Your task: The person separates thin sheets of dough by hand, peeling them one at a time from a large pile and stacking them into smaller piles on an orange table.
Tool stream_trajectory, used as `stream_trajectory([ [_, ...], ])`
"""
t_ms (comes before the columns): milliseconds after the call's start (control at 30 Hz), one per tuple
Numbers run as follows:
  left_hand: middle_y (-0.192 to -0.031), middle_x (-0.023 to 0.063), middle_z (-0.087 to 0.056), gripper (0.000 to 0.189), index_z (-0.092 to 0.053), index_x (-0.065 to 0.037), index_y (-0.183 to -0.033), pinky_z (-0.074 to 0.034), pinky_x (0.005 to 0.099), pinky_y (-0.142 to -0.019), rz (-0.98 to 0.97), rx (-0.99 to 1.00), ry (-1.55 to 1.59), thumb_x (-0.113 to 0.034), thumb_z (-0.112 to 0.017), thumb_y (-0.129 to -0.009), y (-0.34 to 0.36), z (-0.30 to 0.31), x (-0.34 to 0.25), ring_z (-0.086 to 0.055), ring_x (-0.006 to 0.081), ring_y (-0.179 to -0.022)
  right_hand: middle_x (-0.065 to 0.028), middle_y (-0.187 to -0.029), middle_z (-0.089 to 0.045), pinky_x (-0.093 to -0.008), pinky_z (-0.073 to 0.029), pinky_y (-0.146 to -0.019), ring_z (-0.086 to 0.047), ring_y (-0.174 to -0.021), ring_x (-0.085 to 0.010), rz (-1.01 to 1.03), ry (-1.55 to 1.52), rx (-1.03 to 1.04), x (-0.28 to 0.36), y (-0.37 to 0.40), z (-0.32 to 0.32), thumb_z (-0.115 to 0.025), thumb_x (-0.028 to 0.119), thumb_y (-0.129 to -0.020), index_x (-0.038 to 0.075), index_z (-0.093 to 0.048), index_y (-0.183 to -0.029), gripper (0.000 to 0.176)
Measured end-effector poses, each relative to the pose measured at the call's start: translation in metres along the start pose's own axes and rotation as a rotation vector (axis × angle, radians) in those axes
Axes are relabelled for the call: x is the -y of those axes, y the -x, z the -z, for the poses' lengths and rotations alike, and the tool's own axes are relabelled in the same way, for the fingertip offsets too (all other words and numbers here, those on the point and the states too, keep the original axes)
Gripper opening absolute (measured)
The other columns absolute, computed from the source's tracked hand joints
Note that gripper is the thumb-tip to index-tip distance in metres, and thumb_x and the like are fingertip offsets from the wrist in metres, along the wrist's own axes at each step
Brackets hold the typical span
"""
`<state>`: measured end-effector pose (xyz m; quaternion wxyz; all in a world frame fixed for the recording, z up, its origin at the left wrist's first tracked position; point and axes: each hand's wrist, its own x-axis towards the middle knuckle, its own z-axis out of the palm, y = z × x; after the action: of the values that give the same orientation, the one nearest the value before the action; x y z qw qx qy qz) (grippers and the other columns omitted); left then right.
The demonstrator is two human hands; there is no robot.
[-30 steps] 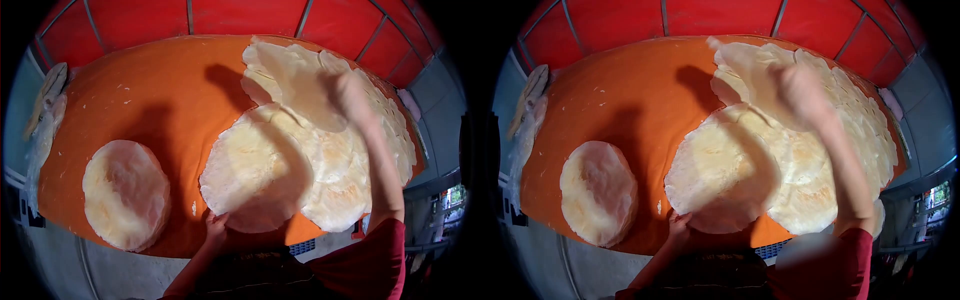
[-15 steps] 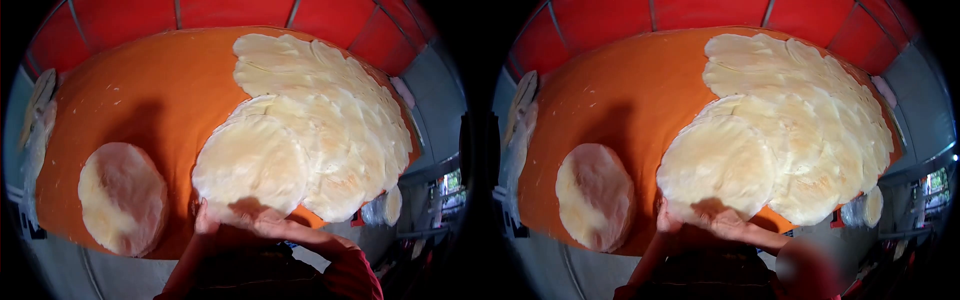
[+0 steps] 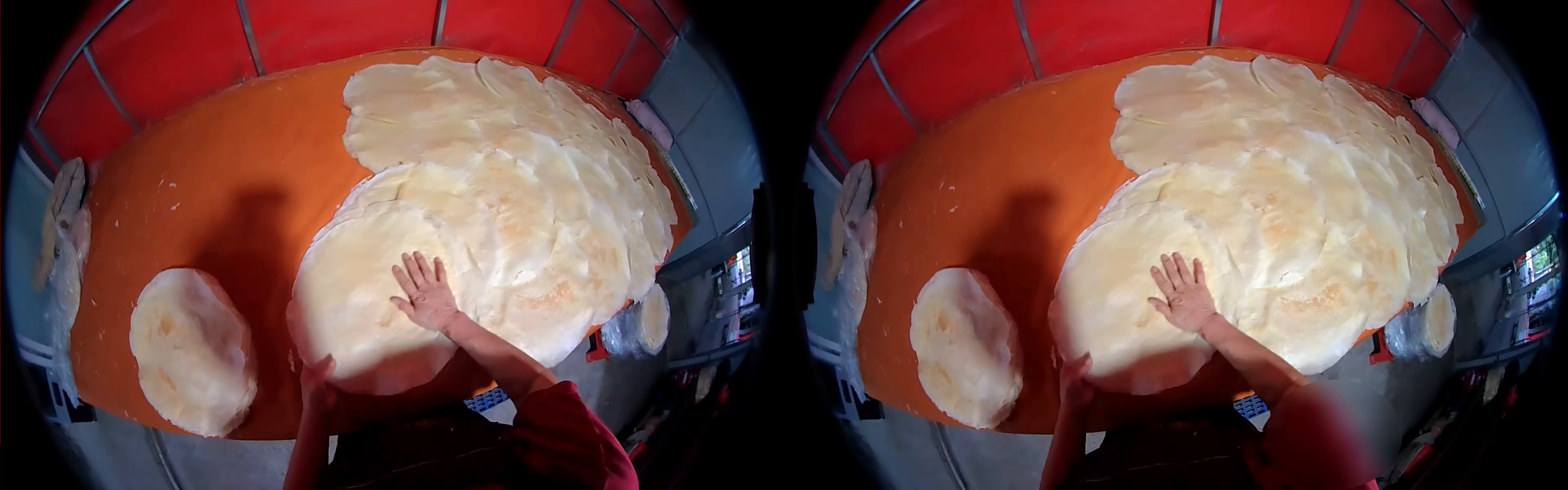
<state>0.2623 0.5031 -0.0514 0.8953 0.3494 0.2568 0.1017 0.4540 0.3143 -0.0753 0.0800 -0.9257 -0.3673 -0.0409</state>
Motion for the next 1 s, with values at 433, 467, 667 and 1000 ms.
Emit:
stream_trajectory([
  [433,-0.109,0.0148,-0.047,0.051,-0.035,0.005,-0.124,-0.039,0.0343,-0.087,-0.865,-0.623,-1.483,-0.003,-0.054,-0.078,0.021,0.015,-0.030,-0.045,0.0240,-0.103,-0.0137,-0.094,-0.062,-0.0301,-0.046,-0.051,-0.058,-0.069,-0.0154,-0.699,-1.340,-0.495,-0.178,0.009,0.009,-0.063,0.011,-0.073,-0.004,-0.047,-0.109,0.042],
  [467,-0.110,0.0154,-0.046,0.052,-0.034,0.006,-0.124,-0.038,0.0350,-0.087,-0.956,-0.609,-1.552,-0.004,-0.054,-0.077,0.032,-0.027,-0.031,-0.043,0.0248,-0.104,-0.0117,-0.088,-0.064,-0.0290,-0.044,-0.047,-0.057,-0.065,-0.0126,-0.801,-1.584,-0.425,-0.177,0.014,0.013,-0.062,0.011,-0.073,-0.004,-0.050,-0.106,0.038],
  [667,-0.101,0.0142,-0.060,0.027,-0.051,0.004,-0.108,-0.046,0.0333,-0.084,0.360,0.269,-0.560,-0.010,-0.052,-0.085,0.021,-0.139,0.033,-0.058,0.0246,-0.096,-0.0065,-0.073,-0.061,-0.0283,-0.043,-0.050,-0.053,-0.058,-0.0122,-0.717,-1.407,-0.176,-0.144,-0.009,0.077,-0.059,0.008,-0.077,-0.003,-0.062,-0.083,0.013],
  [1000,-0.116,0.0015,-0.050,0.016,-0.058,-0.015,-0.100,-0.033,0.0457,-0.098,0.451,0.581,0.424,-0.010,-0.045,-0.091,-0.048,-0.171,0.208,-0.051,0.0228,-0.106,-0.0098,-0.069,-0.062,-0.0310,-0.051,-0.054,-0.061,-0.063,-0.0178,-1.053,-1.266,-0.288,-0.290,0.168,0.089,-0.066,0.011,-0.073,-0.004,-0.060,-0.071,0.015],
])
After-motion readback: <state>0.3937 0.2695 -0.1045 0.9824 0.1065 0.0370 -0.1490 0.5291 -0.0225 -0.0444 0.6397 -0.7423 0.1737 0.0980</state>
